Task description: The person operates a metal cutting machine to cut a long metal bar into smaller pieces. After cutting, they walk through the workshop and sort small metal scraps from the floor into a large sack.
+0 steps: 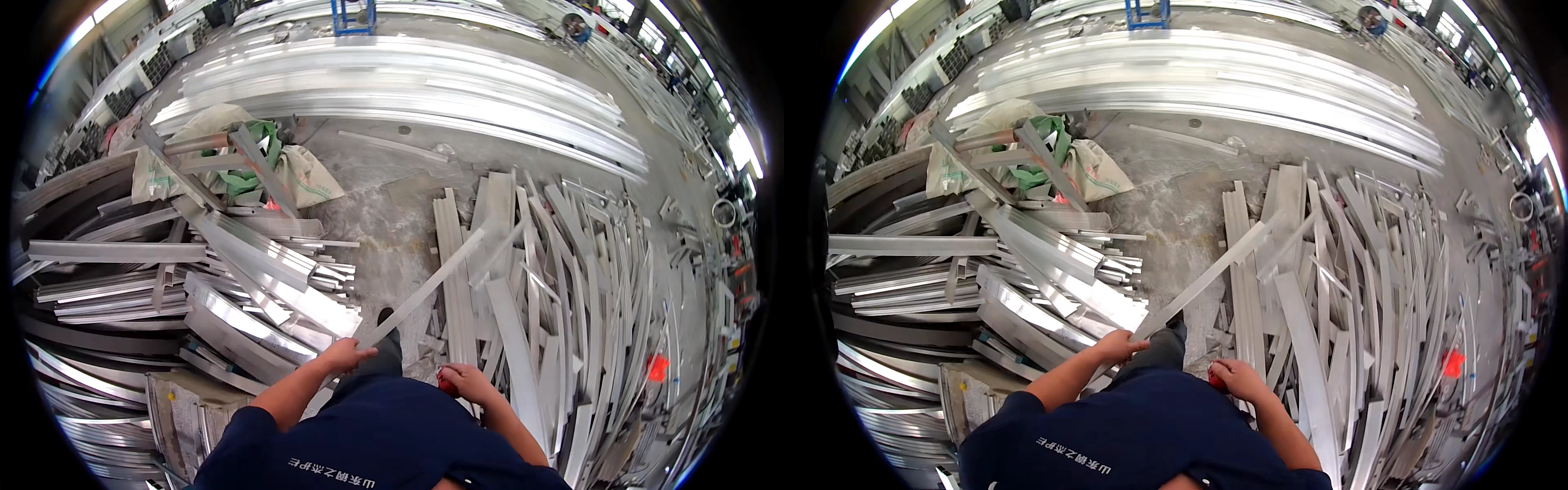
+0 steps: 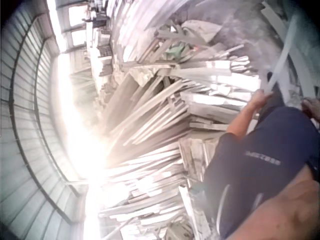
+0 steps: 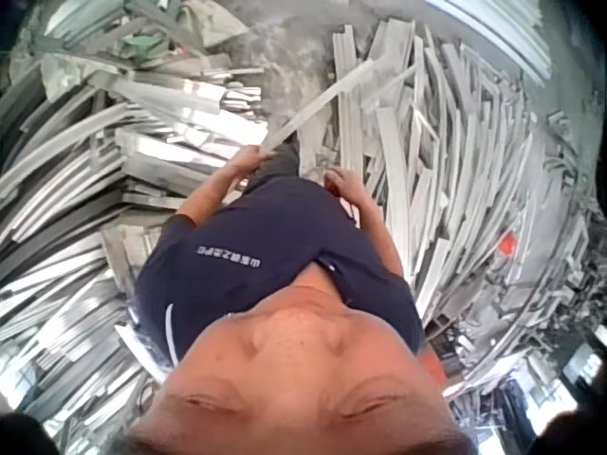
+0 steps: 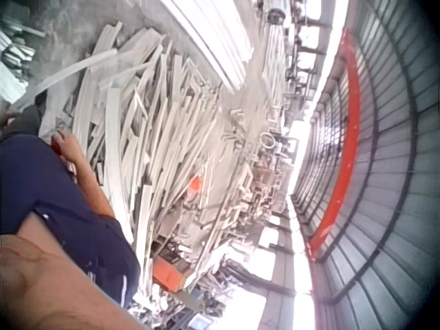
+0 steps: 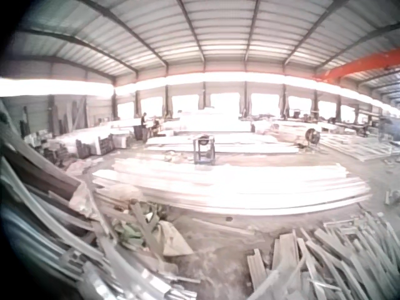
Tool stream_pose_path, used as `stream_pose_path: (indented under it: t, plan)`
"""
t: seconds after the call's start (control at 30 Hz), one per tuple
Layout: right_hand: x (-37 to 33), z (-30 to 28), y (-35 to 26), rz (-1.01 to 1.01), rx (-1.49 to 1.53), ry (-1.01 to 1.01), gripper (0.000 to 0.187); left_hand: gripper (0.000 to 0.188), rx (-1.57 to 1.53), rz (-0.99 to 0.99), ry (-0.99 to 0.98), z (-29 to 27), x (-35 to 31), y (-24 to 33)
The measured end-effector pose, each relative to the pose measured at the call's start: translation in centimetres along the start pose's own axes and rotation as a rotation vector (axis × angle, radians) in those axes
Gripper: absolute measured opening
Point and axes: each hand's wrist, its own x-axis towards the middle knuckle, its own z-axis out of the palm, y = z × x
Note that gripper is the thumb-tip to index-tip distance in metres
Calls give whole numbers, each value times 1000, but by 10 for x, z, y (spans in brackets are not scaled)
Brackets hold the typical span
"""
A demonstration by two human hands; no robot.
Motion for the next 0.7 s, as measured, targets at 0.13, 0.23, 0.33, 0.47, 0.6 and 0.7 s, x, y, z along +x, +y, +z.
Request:
stream_pose_path:
  t: [0.13, 0.23, 0.33, 0.47, 0.6, 0.7]
  plan:
    - [81, -49, -64, 17, -78, -127, 47, 54, -15, -12, 32, -77, 40, 29]
    - [136, -84, -101, 192, 133, -193, 40, 50, -97, -80, 56, -135, 70, 47]
    - [186, -121, -112, 267, 445, -218, 36, 48, -183, -97, 113, -180, 98, 66]
    - [255, -168, -142, 289, 670, -115, 44, 45, -271, -75, 162, -233, 149, 92]
    - [353, -228, -137, 311, 811, -118, 54, 43, -309, -63, 240, -285, 211, 121]
    - [441, -275, -150, 298, 929, -149, 49, 39, -280, -92, 385, -323, 256, 144]
